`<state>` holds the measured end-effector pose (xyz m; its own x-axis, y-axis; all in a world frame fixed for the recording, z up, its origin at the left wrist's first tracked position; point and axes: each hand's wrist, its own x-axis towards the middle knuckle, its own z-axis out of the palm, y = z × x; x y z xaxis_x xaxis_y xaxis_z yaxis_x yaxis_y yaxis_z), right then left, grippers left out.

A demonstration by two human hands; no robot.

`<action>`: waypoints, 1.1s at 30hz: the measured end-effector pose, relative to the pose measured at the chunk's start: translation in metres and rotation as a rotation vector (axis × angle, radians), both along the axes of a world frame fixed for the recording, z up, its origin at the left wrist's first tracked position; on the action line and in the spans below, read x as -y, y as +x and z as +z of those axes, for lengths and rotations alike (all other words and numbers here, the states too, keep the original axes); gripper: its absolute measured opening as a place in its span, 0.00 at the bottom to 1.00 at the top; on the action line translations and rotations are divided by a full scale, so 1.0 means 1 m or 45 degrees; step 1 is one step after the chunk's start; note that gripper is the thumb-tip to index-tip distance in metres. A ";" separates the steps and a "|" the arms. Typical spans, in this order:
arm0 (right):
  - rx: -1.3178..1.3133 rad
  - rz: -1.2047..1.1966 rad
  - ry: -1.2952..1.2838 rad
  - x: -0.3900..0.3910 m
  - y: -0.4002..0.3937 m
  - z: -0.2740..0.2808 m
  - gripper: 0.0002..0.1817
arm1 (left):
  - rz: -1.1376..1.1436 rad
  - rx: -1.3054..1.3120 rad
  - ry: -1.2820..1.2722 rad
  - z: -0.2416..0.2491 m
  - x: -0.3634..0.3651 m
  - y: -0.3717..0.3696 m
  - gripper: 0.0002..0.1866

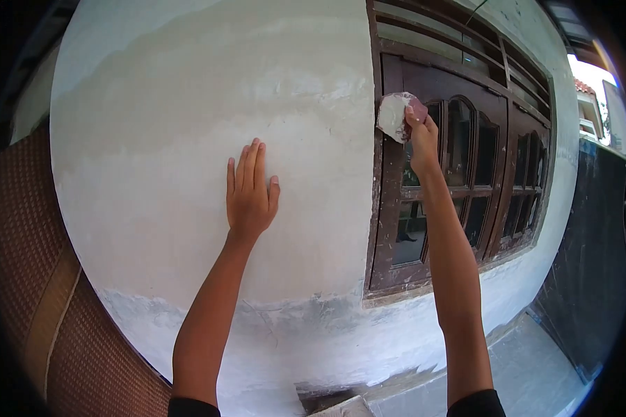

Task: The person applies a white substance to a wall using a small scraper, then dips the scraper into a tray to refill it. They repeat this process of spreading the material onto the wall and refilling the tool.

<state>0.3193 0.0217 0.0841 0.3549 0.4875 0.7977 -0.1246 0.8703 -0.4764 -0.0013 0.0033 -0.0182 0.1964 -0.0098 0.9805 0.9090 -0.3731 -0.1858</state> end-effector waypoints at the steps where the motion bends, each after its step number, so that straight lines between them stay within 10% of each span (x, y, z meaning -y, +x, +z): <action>1: 0.026 -0.039 0.016 0.000 -0.004 -0.004 0.18 | 0.008 0.003 0.002 0.000 -0.001 0.001 0.32; 7: 0.435 -0.511 0.007 0.007 -0.050 -0.006 0.18 | 0.003 -0.006 -0.024 0.001 0.001 -0.001 0.32; 13: -0.039 -0.073 0.003 0.011 -0.019 0.009 0.19 | 0.092 0.002 0.055 0.001 0.004 0.002 0.30; 20: 0.362 -0.536 0.051 0.016 -0.048 0.005 0.17 | 0.011 -0.030 0.024 0.001 0.001 -0.001 0.32; 24: -0.104 -0.197 0.011 -0.003 -0.008 0.018 0.15 | 0.008 0.002 0.002 0.001 0.002 0.001 0.32; 29: 0.469 -0.564 0.276 0.002 -0.049 -0.007 0.17 | 0.023 -0.002 -0.002 -0.001 0.000 0.001 0.32; 33: 0.091 -0.278 -0.029 -0.009 -0.011 -0.010 0.18 | 0.042 -0.023 -0.009 -0.001 0.003 0.000 0.32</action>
<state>0.3081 0.0305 0.0738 0.3973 0.4233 0.8142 0.1004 0.8619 -0.4971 -0.0009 0.0004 -0.0193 0.2143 0.0038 0.9768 0.9173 -0.3444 -0.1999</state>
